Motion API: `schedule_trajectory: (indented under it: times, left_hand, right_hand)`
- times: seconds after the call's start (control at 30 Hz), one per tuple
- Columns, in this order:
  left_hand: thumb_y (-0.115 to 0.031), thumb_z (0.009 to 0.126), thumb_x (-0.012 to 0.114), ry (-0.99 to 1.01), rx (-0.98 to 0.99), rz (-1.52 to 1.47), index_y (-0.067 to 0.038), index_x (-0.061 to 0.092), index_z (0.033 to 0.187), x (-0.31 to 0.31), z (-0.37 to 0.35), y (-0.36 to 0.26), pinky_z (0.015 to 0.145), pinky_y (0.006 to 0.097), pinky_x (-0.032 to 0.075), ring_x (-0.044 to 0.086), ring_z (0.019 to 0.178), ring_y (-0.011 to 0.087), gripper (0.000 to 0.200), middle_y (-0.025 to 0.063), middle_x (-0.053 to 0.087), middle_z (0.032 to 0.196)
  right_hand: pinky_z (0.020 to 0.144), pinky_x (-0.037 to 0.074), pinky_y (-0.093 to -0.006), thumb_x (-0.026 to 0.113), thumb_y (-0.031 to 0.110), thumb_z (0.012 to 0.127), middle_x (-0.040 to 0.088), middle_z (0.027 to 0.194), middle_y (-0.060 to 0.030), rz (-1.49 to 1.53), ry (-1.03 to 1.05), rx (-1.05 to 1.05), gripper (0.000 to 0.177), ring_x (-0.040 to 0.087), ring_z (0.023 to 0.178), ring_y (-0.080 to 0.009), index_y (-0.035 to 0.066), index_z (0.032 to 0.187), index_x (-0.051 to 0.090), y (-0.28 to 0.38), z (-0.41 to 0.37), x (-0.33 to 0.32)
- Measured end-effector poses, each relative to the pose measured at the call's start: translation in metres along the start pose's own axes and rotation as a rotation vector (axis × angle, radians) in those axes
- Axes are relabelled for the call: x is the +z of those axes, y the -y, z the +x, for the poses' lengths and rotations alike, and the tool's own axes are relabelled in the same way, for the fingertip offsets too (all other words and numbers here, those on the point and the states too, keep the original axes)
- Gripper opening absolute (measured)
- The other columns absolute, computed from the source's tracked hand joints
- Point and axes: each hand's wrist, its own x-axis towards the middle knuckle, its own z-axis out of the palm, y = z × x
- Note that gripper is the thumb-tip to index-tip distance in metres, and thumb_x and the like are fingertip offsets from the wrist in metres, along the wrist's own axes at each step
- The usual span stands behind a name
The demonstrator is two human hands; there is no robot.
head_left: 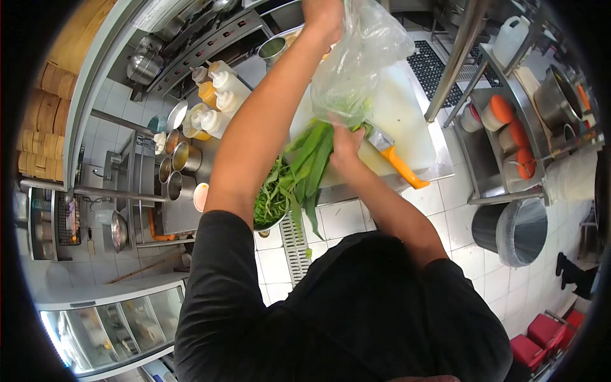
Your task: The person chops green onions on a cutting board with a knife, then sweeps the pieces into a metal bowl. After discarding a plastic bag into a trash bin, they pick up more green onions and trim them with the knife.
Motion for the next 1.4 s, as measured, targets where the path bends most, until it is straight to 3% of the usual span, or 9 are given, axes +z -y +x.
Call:
schedule_trajectory:
  times: [0.03, 0.4, 0.53, 0.8, 0.87, 0.93, 1.0, 1.23, 1.4]
  left_hand:
    - [-0.016, 0.102, 0.05, 0.193, -0.116, -0.27, 0.003, 0.065, 0.101, -0.011, 0.003, -0.007, 0.073, 0.036, 0.051, 0.063, 0.081, 0.0204, 0.024, 0.0123, 0.066, 0.091]
    - [-0.028, 0.107, 0.041, -0.053, -0.196, -0.961, 0.0, 0.053, 0.127, -0.113, -0.042, -0.042, 0.106, 0.0482, 0.047, 0.06, 0.118, 0.0328, 0.037, 0.0194, 0.062, 0.128]
    - [-0.037, 0.11, 0.034, 0.074, -0.267, -1.307, 0.002, 0.05, 0.135, -0.184, -0.043, -0.025, 0.107, 0.0484, 0.047, 0.057, 0.124, 0.0325, 0.048, 0.0196, 0.058, 0.134]
    - [-0.043, 0.109, 0.031, -0.281, -0.25, -0.979, -0.001, 0.054, 0.133, -0.219, -0.169, -0.094, 0.11, 0.0521, 0.043, 0.054, 0.129, 0.0328, 0.053, 0.0165, 0.06, 0.134]
    - [-0.039, 0.109, 0.034, 0.065, -0.32, -1.254, -0.003, 0.056, 0.129, -0.216, -0.221, -0.084, 0.103, 0.0502, 0.049, 0.06, 0.12, 0.0319, 0.047, 0.0156, 0.063, 0.128]
    - [-0.035, 0.108, 0.042, 0.36, -0.322, -1.395, -0.005, 0.059, 0.125, -0.169, -0.289, -0.071, 0.098, 0.0466, 0.053, 0.065, 0.11, 0.0268, 0.038, 0.0132, 0.066, 0.12]
    - [-0.03, 0.106, 0.046, -0.01, -0.726, -1.064, -0.007, 0.057, 0.128, -0.088, -0.365, -0.072, 0.106, 0.0418, 0.046, 0.058, 0.119, 0.0236, 0.033, 0.0086, 0.063, 0.126]
    - [-0.013, 0.1, 0.059, 0.658, -1.241, -0.752, -0.003, 0.054, 0.136, 0.118, -0.563, -0.042, 0.098, 0.0372, 0.049, 0.057, 0.115, 0.0215, 0.038, 0.0058, 0.063, 0.121]
    - [-0.005, 0.085, 0.075, 1.028, -0.338, 0.059, 0.0, 0.048, 0.143, 0.233, -0.651, -0.104, 0.087, 0.0375, 0.055, 0.06, 0.111, 0.0234, 0.064, 0.0097, 0.062, 0.123]
  right_hand:
    - [0.095, 0.055, -0.0477, 0.077, 0.008, 0.084, 0.051, 0.137, -0.0165, -0.023, 0.038, -0.017, 0.077, 0.057, 0.121, -0.0301, 0.003, 0.146, 0.031, -0.001, 0.003, 0.001]
    - [0.098, 0.049, -0.0382, 0.065, -0.007, 0.08, 0.054, 0.132, -0.0215, -0.328, 0.333, -0.187, 0.072, 0.059, 0.115, -0.0305, -0.005, 0.144, 0.035, 0.035, -0.024, -0.063]
    - [0.1, 0.045, -0.0367, 0.068, 0.001, 0.081, 0.055, 0.133, -0.0227, -0.497, 0.202, -0.204, 0.083, 0.056, 0.118, -0.0291, -0.005, 0.153, 0.028, 0.049, -0.056, -0.081]
    - [0.104, 0.042, -0.0367, 0.073, 0.032, 0.091, 0.048, 0.144, -0.0217, -0.369, 0.198, -0.311, 0.082, 0.052, 0.126, -0.027, -0.004, 0.152, 0.032, 0.074, -0.128, -0.117]
    - [0.107, 0.04, -0.0421, 0.068, 0.039, 0.094, 0.048, 0.147, -0.0162, -0.275, 0.375, -0.256, 0.079, 0.05, 0.13, -0.0264, 0.002, 0.153, 0.032, 0.085, -0.164, -0.127]
    - [0.107, 0.041, -0.0441, 0.066, 0.042, 0.096, 0.05, 0.145, -0.0124, -0.117, 0.537, -0.173, 0.073, 0.05, 0.129, -0.0254, 0.004, 0.151, 0.036, 0.095, -0.194, -0.146]
    - [0.104, 0.044, -0.0426, 0.065, 0.038, 0.097, 0.055, 0.138, -0.0105, 0.098, 0.691, -0.055, 0.063, 0.053, 0.125, -0.024, 0.004, 0.145, 0.044, 0.104, -0.216, -0.171]
    - [0.093, 0.049, -0.0342, 0.059, 0.001, 0.092, 0.066, 0.113, -0.0108, 0.159, -0.146, -0.3, 0.029, 0.062, 0.105, -0.0209, 0.0, 0.12, 0.061, 0.167, -0.17, -0.442]
    - [0.077, 0.05, -0.0324, 0.06, 0.0, 0.088, 0.068, 0.093, -0.0072, -0.062, -0.559, -0.51, 0.016, 0.063, 0.085, -0.0179, -0.002, 0.101, 0.068, 0.247, -0.2, -0.619]
